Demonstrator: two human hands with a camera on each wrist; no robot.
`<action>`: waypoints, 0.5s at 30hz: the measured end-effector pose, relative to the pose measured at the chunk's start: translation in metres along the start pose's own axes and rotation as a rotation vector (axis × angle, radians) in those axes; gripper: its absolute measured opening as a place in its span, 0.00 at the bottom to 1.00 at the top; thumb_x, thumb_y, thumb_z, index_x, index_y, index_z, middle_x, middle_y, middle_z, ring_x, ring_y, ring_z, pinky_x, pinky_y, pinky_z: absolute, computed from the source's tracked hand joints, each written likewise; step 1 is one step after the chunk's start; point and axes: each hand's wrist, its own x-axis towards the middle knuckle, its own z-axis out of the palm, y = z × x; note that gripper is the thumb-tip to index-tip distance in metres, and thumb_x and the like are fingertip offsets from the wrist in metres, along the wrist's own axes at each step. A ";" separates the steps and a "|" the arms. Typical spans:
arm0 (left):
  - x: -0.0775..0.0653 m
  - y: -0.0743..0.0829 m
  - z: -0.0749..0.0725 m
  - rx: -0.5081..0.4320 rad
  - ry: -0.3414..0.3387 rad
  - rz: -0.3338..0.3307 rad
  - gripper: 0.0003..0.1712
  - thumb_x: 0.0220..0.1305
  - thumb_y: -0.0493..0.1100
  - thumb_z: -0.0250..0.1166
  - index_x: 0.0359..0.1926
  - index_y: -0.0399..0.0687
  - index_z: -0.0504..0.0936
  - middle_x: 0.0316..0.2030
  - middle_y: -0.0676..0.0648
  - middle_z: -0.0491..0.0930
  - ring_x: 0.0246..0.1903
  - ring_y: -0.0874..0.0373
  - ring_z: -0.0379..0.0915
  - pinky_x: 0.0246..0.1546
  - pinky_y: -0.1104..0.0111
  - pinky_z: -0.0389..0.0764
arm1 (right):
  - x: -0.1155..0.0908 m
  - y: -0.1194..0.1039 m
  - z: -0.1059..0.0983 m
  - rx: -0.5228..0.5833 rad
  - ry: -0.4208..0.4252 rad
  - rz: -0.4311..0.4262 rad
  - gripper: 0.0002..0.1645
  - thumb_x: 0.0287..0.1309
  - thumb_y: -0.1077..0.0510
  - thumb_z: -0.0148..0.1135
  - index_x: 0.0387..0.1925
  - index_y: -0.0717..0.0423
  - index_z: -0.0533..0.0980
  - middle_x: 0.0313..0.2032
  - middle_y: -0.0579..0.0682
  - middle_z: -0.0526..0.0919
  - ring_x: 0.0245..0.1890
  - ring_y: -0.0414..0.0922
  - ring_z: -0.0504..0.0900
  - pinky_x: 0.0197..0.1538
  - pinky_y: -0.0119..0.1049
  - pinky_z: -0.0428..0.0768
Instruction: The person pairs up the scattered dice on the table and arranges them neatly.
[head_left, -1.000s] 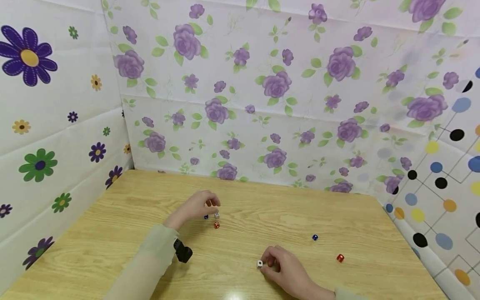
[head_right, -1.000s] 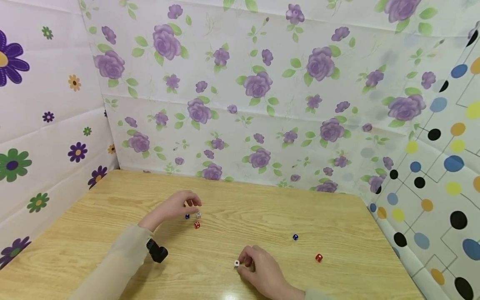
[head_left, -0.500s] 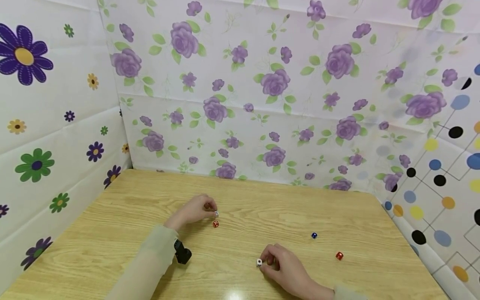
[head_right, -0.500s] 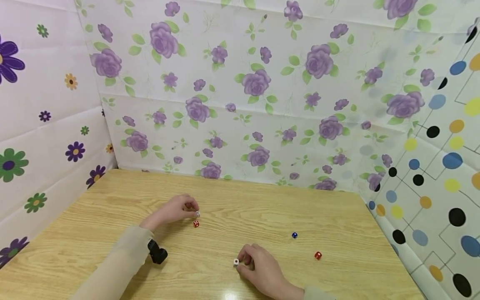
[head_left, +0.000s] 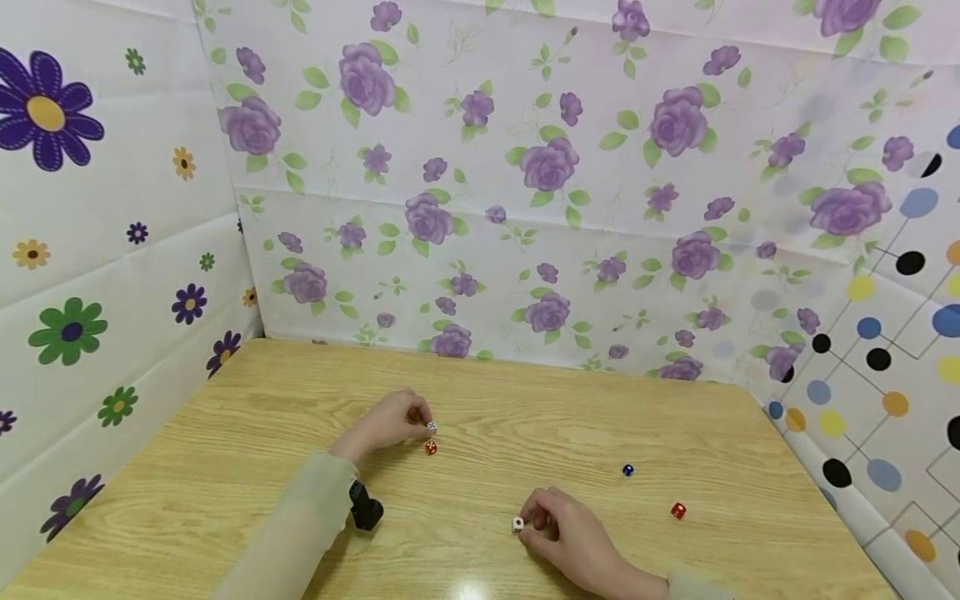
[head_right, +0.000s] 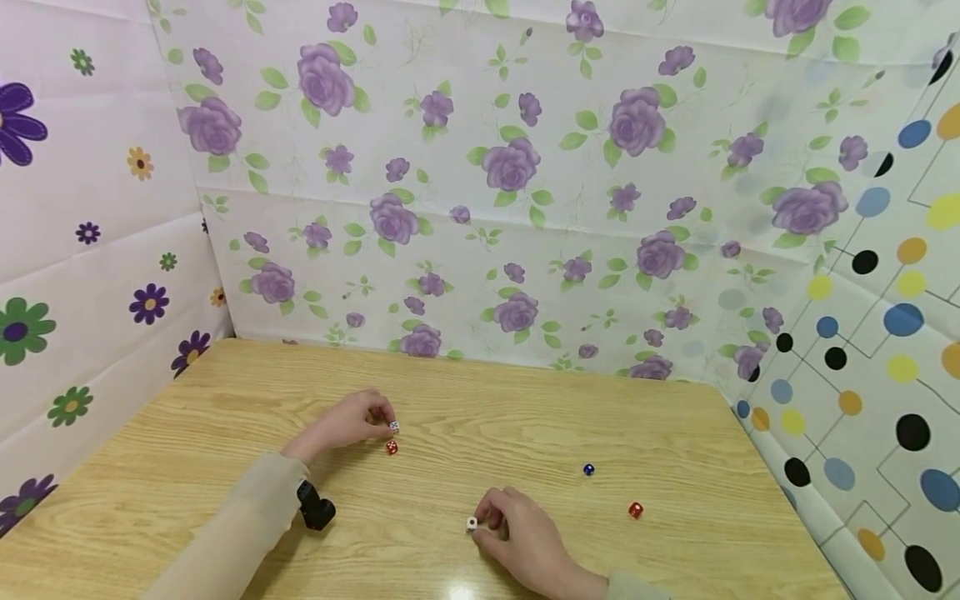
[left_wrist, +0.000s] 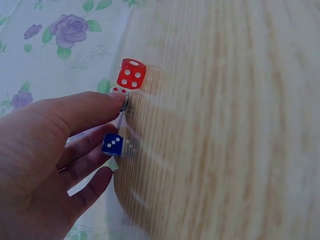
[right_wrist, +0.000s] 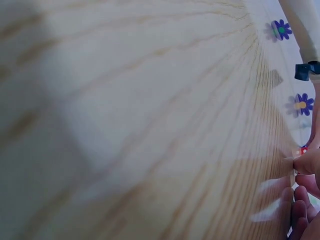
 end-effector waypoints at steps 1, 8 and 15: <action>0.000 0.000 0.000 0.001 0.003 0.005 0.05 0.60 0.40 0.71 0.34 0.44 0.84 0.35 0.44 0.79 0.34 0.60 0.73 0.36 0.71 0.74 | 0.000 0.000 0.000 0.000 0.001 0.000 0.07 0.59 0.50 0.69 0.34 0.34 0.76 0.29 0.38 0.74 0.25 0.30 0.67 0.29 0.25 0.68; 0.000 -0.002 0.002 -0.016 0.012 -0.006 0.05 0.61 0.40 0.70 0.35 0.44 0.84 0.35 0.45 0.79 0.35 0.60 0.74 0.36 0.72 0.74 | 0.000 -0.003 -0.002 0.011 0.005 -0.002 0.07 0.58 0.49 0.69 0.34 0.35 0.77 0.29 0.39 0.74 0.25 0.30 0.66 0.29 0.26 0.68; 0.000 -0.003 0.003 -0.027 0.014 0.005 0.05 0.61 0.40 0.70 0.35 0.44 0.83 0.35 0.45 0.80 0.35 0.59 0.74 0.35 0.72 0.73 | 0.000 -0.003 -0.002 0.017 -0.004 0.012 0.07 0.58 0.49 0.69 0.34 0.36 0.77 0.29 0.39 0.74 0.25 0.30 0.67 0.29 0.26 0.68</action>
